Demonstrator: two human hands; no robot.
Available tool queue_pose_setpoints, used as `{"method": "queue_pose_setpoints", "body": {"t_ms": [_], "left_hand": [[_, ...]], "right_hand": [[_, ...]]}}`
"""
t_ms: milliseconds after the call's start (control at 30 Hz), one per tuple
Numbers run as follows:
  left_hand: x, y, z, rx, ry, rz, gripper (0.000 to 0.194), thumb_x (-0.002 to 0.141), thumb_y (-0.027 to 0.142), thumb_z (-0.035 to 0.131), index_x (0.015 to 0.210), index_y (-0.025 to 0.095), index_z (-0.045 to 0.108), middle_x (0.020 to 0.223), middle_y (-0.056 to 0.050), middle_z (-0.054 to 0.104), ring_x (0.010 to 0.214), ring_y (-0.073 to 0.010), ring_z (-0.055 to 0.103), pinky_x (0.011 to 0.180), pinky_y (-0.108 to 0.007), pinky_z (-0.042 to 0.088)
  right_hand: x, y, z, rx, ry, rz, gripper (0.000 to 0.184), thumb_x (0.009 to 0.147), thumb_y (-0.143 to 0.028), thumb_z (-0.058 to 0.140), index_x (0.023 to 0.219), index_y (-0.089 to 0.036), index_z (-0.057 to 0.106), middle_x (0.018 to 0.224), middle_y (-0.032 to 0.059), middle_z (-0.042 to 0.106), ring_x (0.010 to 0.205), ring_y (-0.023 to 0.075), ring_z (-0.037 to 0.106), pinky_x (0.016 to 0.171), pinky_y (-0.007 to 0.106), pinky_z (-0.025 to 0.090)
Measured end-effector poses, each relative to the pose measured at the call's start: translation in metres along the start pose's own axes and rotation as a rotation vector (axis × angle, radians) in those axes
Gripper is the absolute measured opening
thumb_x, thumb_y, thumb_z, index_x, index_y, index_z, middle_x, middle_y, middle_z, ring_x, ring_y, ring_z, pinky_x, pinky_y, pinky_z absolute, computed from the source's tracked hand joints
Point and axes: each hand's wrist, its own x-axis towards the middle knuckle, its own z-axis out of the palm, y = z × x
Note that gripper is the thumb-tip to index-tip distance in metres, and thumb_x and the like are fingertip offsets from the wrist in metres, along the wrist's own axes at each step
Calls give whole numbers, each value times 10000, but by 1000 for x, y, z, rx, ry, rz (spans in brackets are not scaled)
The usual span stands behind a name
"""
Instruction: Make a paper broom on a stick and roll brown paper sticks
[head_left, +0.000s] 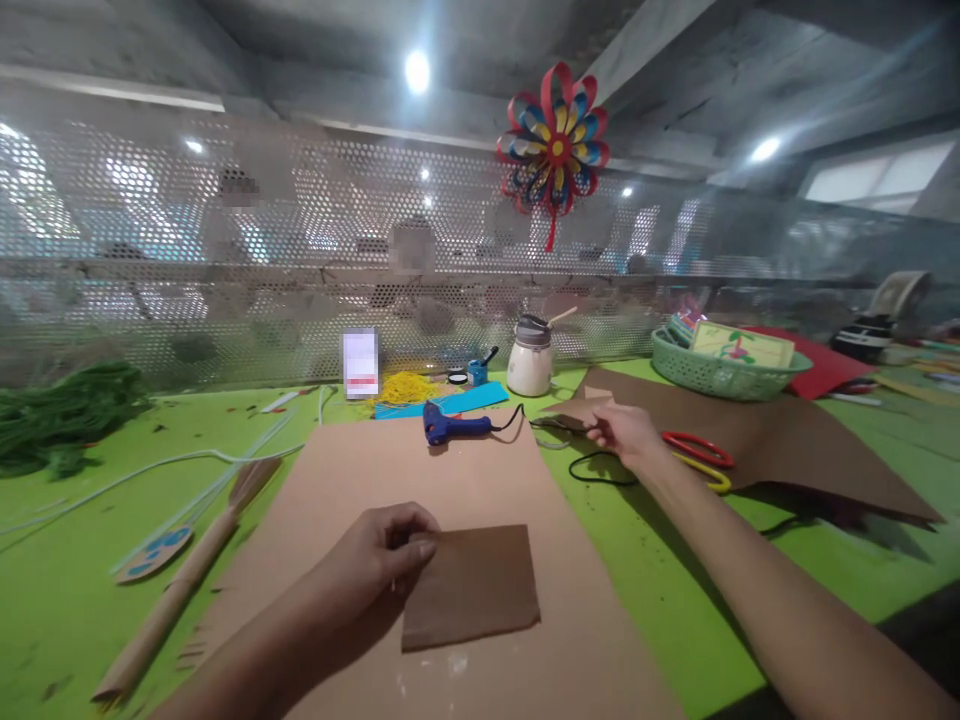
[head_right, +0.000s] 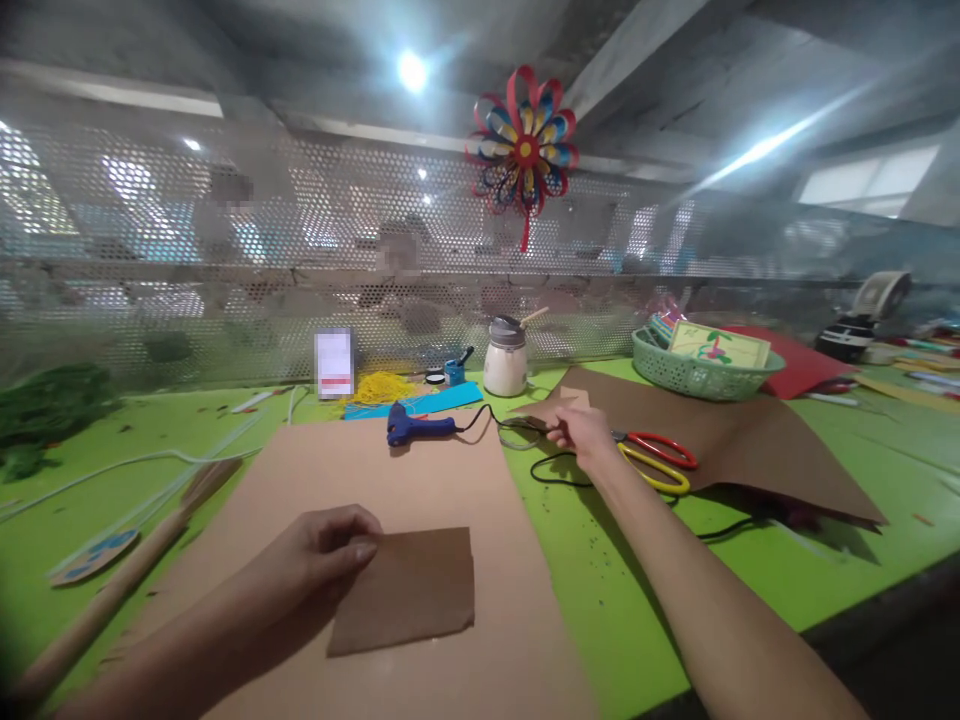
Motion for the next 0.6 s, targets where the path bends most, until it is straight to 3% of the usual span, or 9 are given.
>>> {"method": "queue_pose_setpoints", "body": {"t_ms": [200,267,333,400,500,600], "left_hand": [[1,1,-2,84,-36,18,335,673,448,770,758,143,657,632,-16,585,591,-153,534,545,-250,372],[3,1,-3,98,-44,19,348,669,458,772,756,141,658,622,-12,582,583,-150,530,536,-246,366],[3,0,-2,99,-37,21,364,664,472,772,761,141,656,624,-11,585,578,-147,528,529,-241,359],[3,-2,-1,98,-31,24,377,665,483,769,776,141,655,641,-14,595,582,-147,530,529,-240,356],[4,-7,-1,108,-25,32,388,677,495,754,797,140,653,681,-26,611,603,-153,539,543,-248,361],[6,-12,-2,145,-28,49,372,710,493,722,813,143,649,696,-30,616,618,-157,541,557,-257,362]], "right_hand": [[-20,-27,-41,-334,-88,44,303,945,-329,590,1190,-151,583,1156,83,624,950,203,644,801,396,559],[-32,-21,-47,-454,-137,64,216,945,-317,587,1037,-126,627,951,46,664,747,144,647,654,300,554],[-41,-13,-49,-568,-171,64,220,929,-278,583,780,-121,619,682,3,634,513,93,565,470,208,448],[-45,-6,-47,-676,-188,36,305,893,-250,578,607,-148,552,532,-9,588,391,78,482,381,194,325],[-41,-8,-41,-861,-153,-46,333,846,-276,589,534,-171,536,508,27,612,381,114,502,390,227,302],[-35,-22,-34,-1058,5,-206,330,812,-339,629,534,-170,574,593,104,650,572,228,628,512,292,386]]}}
